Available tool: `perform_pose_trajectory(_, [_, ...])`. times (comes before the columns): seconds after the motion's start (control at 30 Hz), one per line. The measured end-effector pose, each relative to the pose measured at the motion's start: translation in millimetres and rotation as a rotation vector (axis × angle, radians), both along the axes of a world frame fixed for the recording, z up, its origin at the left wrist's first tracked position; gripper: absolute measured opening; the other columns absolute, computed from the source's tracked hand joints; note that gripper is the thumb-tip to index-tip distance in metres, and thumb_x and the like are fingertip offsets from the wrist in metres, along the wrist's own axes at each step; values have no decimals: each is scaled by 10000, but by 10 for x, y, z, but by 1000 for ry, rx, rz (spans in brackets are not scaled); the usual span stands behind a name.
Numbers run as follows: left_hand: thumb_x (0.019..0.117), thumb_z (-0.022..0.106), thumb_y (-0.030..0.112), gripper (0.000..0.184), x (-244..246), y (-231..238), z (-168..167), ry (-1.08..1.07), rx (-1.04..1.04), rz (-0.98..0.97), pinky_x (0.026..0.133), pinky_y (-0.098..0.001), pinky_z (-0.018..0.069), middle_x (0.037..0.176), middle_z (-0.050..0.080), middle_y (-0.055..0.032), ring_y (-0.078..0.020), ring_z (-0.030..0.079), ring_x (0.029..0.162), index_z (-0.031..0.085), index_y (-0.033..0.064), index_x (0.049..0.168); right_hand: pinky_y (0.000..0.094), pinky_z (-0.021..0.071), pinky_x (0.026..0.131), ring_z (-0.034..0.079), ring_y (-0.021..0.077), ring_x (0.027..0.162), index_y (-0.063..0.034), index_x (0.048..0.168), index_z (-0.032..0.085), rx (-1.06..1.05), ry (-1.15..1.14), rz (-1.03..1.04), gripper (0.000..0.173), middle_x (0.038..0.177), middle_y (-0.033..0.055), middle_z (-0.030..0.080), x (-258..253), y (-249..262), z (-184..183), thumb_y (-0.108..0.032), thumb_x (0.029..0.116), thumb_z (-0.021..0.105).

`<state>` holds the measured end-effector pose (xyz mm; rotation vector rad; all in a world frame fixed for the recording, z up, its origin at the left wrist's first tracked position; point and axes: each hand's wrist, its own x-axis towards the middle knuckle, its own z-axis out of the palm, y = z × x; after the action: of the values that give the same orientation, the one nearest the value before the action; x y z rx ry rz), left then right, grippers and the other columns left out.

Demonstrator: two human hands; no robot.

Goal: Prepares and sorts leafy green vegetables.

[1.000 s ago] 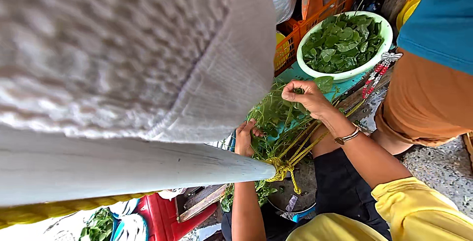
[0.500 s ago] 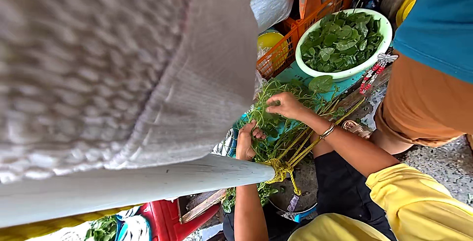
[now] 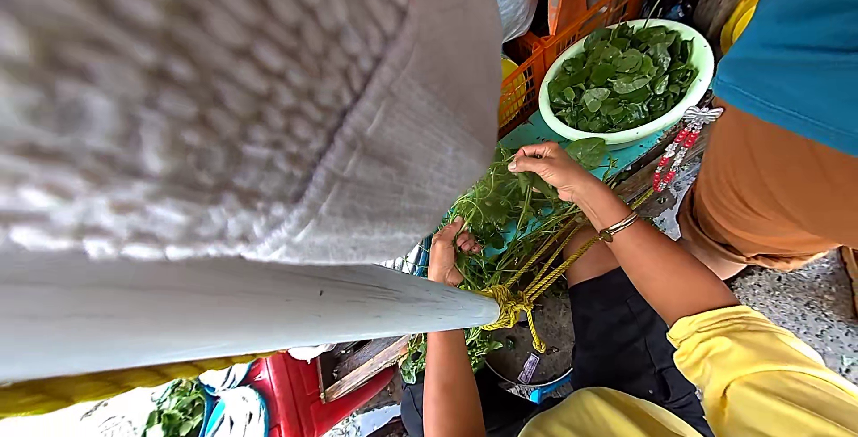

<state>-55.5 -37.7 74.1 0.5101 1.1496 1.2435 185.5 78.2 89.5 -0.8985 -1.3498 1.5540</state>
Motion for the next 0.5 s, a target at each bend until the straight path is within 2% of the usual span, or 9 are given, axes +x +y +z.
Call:
perform_pose_trajectory(0.1, [1105, 366, 238, 352, 31, 17, 5, -4, 5, -8, 546, -295, 536, 518, 435, 38, -106, 493, 444, 542, 123, 822, 210, 411, 472, 556, 57, 561, -62, 827, 642, -116, 47, 70, 166, 795, 36, 711, 42, -58, -47, -97, 983, 600])
perform_pose_trajectory(0.17, [1107, 357, 228, 362, 29, 17, 4, -13, 14, -14, 553, -303, 540, 514, 436, 30, -114, 496, 444, 540, 113, 817, 214, 439, 467, 599, 81, 574, -35, 907, 645, -137, 40, 85, 59, 824, 73, 735, 43, -98, -88, -43, 956, 614])
perform_pose_trajectory(0.2, [1108, 356, 226, 369, 31, 12, 6, -18, 17, -18, 552, -300, 540, 512, 436, 30, -111, 496, 443, 541, 110, 810, 234, 481, 524, 622, 100, 638, -27, 991, 666, -114, 9, 91, 81, 892, 81, 731, 36, -115, -107, -7, 929, 618])
perform_pose_trajectory(0.23, [1107, 356, 222, 375, 34, 6, 10, -23, 21, -21, 552, -297, 537, 512, 438, 30, -110, 497, 445, 541, 109, 801, 267, 518, 626, 628, 118, 731, -25, 1086, 692, -79, -35, 107, 195, 1033, 89, 720, 27, -125, -130, 15, 914, 610])
perform_pose_trajectory(0.3, [1105, 360, 212, 381, 41, -8, 18, -18, 32, -33, 557, -292, 537, 512, 440, 33, -108, 498, 448, 540, 113, 784, 332, 531, 782, 640, 139, 878, -30, 1134, 736, 16, -150, 110, 237, 1176, 97, 710, -23, -131, -181, -1, 931, 618])
perform_pose_trajectory(0.33, [1104, 358, 211, 389, 44, -14, 21, -11, 38, -42, 561, -292, 535, 511, 440, 33, -108, 496, 449, 542, 114, 776, 381, 530, 864, 661, 164, 963, -27, 1101, 754, 53, -212, 104, 180, 1153, 105, 726, -43, -148, -172, -47, 962, 640])
perform_pose_trajectory(0.37, [1105, 355, 214, 397, 48, -17, 24, 0, 46, -54, 565, -292, 535, 511, 443, 35, -105, 498, 452, 545, 115, 770, 406, 527, 871, 665, 169, 948, -23, 1033, 767, 81, -268, 82, 137, 1058, 106, 737, -60, -188, -133, -104, 982, 670])
perform_pose_trajectory(0.43, [1105, 350, 214, 409, 55, -19, 30, 24, 57, -75, 570, -295, 535, 516, 445, 38, -101, 497, 459, 550, 113, 763, 427, 486, 763, 612, 188, 814, -13, 917, 738, 107, -390, 19, 182, 892, 118, 692, -60, -396, 122, -173, 989, 690])
perform_pose_trajectory(0.5, [1104, 359, 214, 414, 57, -17, 30, 42, 66, -88, 573, -296, 537, 518, 448, 36, -102, 496, 461, 551, 111, 752, 469, 465, 687, 581, 247, 746, -10, 835, 679, 165, -518, -9, 251, 800, 136, 623, -86, -385, 150, -219, 965, 731])
